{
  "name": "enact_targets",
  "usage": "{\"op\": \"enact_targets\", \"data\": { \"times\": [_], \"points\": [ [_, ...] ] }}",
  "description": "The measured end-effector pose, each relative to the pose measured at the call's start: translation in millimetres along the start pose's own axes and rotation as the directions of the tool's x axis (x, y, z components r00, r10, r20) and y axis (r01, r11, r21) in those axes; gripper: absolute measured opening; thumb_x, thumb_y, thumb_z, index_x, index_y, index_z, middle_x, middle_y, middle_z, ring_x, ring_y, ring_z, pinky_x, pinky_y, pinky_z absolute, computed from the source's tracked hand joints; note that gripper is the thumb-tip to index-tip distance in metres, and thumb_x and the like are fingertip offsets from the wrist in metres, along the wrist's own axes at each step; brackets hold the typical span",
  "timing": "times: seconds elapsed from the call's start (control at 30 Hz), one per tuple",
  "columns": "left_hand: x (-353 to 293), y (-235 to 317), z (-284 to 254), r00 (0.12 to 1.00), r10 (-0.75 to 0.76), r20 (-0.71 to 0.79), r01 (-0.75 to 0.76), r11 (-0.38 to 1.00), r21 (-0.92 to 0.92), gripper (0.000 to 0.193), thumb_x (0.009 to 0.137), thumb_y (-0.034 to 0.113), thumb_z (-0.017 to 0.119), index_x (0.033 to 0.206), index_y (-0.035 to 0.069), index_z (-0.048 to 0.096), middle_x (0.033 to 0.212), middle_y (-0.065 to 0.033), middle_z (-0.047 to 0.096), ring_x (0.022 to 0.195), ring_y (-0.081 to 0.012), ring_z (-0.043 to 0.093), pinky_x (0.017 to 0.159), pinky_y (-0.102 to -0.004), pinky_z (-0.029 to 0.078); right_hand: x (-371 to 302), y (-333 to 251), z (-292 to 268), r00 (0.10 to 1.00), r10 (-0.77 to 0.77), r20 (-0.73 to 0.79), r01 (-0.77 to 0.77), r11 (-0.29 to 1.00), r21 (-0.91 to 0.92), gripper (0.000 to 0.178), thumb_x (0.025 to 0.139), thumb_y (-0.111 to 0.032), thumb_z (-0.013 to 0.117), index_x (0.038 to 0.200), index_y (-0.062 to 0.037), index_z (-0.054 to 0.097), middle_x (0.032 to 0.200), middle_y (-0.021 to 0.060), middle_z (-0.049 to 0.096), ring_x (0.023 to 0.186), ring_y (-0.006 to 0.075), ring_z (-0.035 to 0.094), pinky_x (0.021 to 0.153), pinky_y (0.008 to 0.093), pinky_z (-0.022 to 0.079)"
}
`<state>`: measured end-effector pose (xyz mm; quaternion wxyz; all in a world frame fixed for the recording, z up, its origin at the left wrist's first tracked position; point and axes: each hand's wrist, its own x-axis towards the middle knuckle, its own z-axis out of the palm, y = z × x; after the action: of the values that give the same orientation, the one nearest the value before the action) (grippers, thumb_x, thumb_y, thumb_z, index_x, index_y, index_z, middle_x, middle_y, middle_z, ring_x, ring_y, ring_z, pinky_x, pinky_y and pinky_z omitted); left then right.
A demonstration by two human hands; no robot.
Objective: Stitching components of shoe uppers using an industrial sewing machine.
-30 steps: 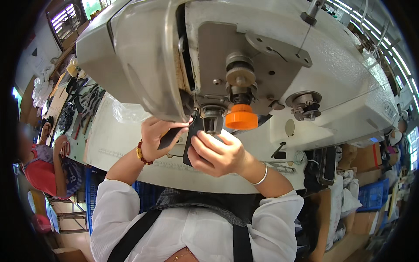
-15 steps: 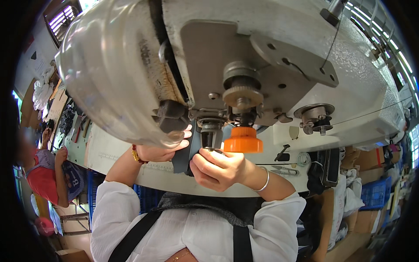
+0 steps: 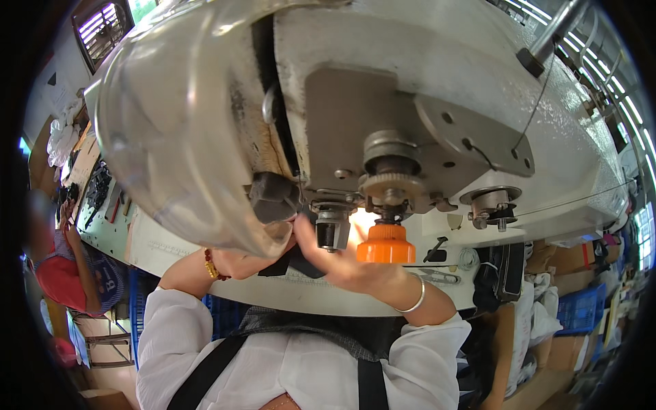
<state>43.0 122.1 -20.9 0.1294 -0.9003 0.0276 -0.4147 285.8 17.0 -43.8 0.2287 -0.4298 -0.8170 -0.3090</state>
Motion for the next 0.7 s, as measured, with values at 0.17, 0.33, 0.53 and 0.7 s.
{"op": "enact_targets", "data": {
  "times": [0.17,0.33,0.53,0.7],
  "points": [
    [0.1,3.3,2.2,0.995,-0.075,0.059,0.084,0.983,-0.160,0.013,0.083,0.008,0.075,0.095,0.003,0.072,0.100,-0.0091,0.075,0.094,-0.0232,0.076,0.074,-0.0295,0.065,-53.8,24.2,28.1,0.990,0.014,0.139,0.058,0.866,-0.496,0.063,0.101,-0.030,0.056,0.160,-0.0089,0.046,0.165,-0.0049,0.045,0.149,0.0172,0.042,0.116,0.0386,0.049],
    [7.2,0.1,-8.8,1.000,-0.029,-0.013,0.028,0.999,-0.041,0.011,0.083,0.009,0.076,0.092,0.005,0.071,0.099,-0.0076,0.075,0.093,-0.0226,0.076,0.072,-0.0281,0.064,-51.6,28.4,19.0,0.997,0.023,0.075,-0.004,0.971,-0.241,0.060,0.100,-0.028,0.057,0.156,-0.0083,0.048,0.161,-0.0032,0.047,0.145,0.0182,0.044,0.114,0.0386,0.049],
    [17.0,-0.1,-7.3,0.998,-0.031,-0.049,0.030,0.999,-0.031,0.011,0.082,0.007,0.076,0.092,0.006,0.071,0.095,-0.0046,0.074,0.091,-0.0209,0.076,0.068,-0.0268,0.063,-10.4,32.2,-4.1,0.999,0.024,0.022,-0.024,1.000,0.006,0.056,0.099,-0.026,0.058,0.151,-0.0076,0.050,0.157,-0.0011,0.050,0.141,0.0194,0.047,0.111,0.0386,0.051],
    [18.9,2.8,-13.7,0.991,-0.130,-0.008,0.130,0.990,-0.048,0.011,0.082,0.006,0.075,0.091,0.007,0.070,0.087,-0.0025,0.069,0.089,-0.0198,0.076,0.060,-0.0247,0.059,-6.1,36.8,-1.7,1.000,0.026,0.015,-0.027,0.997,0.074,0.053,0.098,-0.024,0.059,0.148,-0.0070,0.052,0.153,0.0007,0.052,0.137,0.0203,0.049,0.108,0.0386,0.051]
  ]
}}
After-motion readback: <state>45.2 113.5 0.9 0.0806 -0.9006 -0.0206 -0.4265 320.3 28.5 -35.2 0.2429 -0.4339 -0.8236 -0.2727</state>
